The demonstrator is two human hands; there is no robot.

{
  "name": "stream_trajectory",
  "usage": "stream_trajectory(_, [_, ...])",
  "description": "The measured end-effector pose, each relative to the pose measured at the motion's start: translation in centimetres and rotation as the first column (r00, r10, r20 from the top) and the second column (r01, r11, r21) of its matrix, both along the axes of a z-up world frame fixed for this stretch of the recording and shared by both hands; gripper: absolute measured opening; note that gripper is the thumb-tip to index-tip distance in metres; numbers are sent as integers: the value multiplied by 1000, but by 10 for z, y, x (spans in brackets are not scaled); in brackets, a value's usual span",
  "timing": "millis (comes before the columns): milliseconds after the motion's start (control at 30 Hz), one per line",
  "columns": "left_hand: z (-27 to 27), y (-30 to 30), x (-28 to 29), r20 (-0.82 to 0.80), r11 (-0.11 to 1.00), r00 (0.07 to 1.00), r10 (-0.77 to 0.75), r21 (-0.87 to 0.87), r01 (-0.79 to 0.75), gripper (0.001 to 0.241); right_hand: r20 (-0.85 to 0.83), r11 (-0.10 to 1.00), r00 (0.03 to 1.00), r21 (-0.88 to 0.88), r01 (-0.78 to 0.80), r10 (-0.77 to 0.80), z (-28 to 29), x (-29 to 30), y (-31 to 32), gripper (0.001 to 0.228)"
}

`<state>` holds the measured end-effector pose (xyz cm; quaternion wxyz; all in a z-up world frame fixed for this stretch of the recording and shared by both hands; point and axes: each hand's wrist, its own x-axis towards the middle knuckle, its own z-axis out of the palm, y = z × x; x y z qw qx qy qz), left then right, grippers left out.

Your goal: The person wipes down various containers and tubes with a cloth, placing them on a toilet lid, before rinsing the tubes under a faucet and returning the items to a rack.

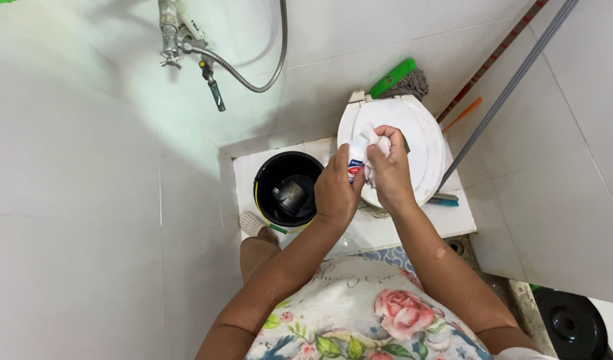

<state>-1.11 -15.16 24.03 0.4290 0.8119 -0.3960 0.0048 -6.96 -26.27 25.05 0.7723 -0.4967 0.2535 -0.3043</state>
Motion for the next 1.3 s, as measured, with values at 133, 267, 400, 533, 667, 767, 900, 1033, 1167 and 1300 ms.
stream_trajectory(133, [-2,0,2,37,1000,999,-5,-13,5,63,-84,998,996,-45,-33,30,8,2,-1,28])
stream_trajectory(267, [2,0,2,0,1000,1000,-1,-32,1,60,67,994,997,100,-36,30,4,1,-4,24])
stream_trajectory(400, [7,-1,0,-123,995,992,8,-94,-20,57,31,989,1000,145,-2,-2,-5,-4,-6,25])
stream_trajectory(533, [10,-3,2,-275,989,960,-43,-151,1,58,191,950,981,310,-36,-25,-14,-11,-10,31])
stream_trajectory(667, [7,-5,7,-418,986,904,-92,-164,25,60,270,932,950,359,50,-155,-19,-16,-20,34])
stream_trajectory(767, [9,-3,7,-357,995,932,-62,-96,29,64,227,996,973,85,17,-36,-15,-29,-28,40])
stream_trajectory(900, [16,-5,8,-270,995,959,-83,28,94,74,-120,694,993,-713,-98,17,4,-25,-17,32])
stream_trajectory(1033, [29,1,5,-344,994,936,-72,54,96,62,-1,355,997,-935,28,-82,18,-17,0,19])
stream_trajectory(1167, [38,4,-1,-393,990,920,-18,125,73,57,43,430,981,-894,123,-191,8,-24,3,9])
stream_trajectory(1300, [42,4,-3,-402,996,916,-4,79,39,59,6,520,961,-840,154,-275,-1,-26,1,5])
